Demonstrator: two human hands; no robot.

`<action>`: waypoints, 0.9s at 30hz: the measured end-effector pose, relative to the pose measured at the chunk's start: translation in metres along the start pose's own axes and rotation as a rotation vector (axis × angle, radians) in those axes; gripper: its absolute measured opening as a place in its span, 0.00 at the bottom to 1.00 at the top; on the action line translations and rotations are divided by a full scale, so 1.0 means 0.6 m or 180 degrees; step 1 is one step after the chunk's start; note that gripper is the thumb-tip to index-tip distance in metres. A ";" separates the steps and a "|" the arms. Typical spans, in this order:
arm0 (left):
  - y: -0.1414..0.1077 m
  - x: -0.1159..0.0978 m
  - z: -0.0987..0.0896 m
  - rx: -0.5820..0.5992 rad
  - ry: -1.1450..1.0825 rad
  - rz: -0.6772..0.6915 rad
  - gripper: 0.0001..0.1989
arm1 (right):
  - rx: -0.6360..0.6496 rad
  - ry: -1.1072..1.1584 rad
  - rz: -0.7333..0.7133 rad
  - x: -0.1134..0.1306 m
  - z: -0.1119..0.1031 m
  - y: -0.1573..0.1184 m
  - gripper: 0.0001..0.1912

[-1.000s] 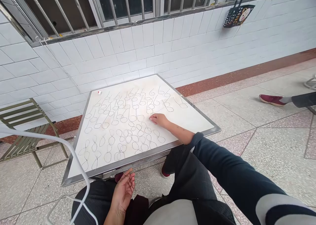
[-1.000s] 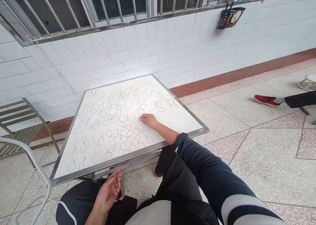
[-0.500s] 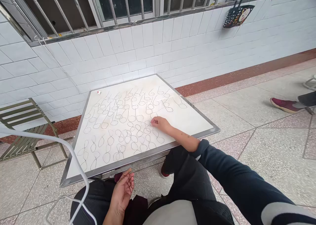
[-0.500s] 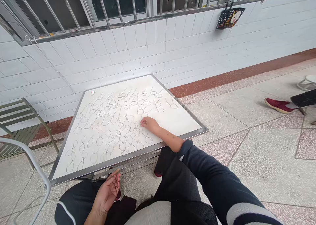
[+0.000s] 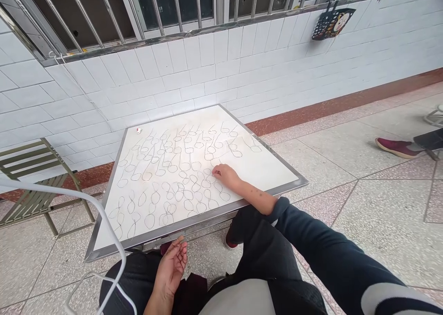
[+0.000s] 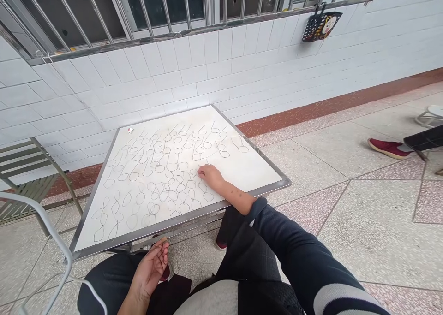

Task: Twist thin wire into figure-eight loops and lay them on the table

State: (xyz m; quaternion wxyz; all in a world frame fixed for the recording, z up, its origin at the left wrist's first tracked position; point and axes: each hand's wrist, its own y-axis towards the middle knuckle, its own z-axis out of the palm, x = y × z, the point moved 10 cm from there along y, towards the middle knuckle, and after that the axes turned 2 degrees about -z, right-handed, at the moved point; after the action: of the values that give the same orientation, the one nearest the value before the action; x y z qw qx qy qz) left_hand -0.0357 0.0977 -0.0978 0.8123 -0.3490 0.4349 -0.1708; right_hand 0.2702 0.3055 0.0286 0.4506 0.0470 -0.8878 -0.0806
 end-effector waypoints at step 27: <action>-0.027 0.099 0.094 0.2412 0.3981 0.0586 0.27 | -0.0738 0.0762 0.0572 -0.050 -0.037 -0.049 0.09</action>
State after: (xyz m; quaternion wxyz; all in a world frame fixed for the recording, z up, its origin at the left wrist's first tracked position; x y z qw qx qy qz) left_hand 0.0449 0.0753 -0.0999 0.4885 0.1561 0.7556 -0.4075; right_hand 0.3061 0.2788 0.0123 0.5608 -0.0756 -0.8133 -0.1356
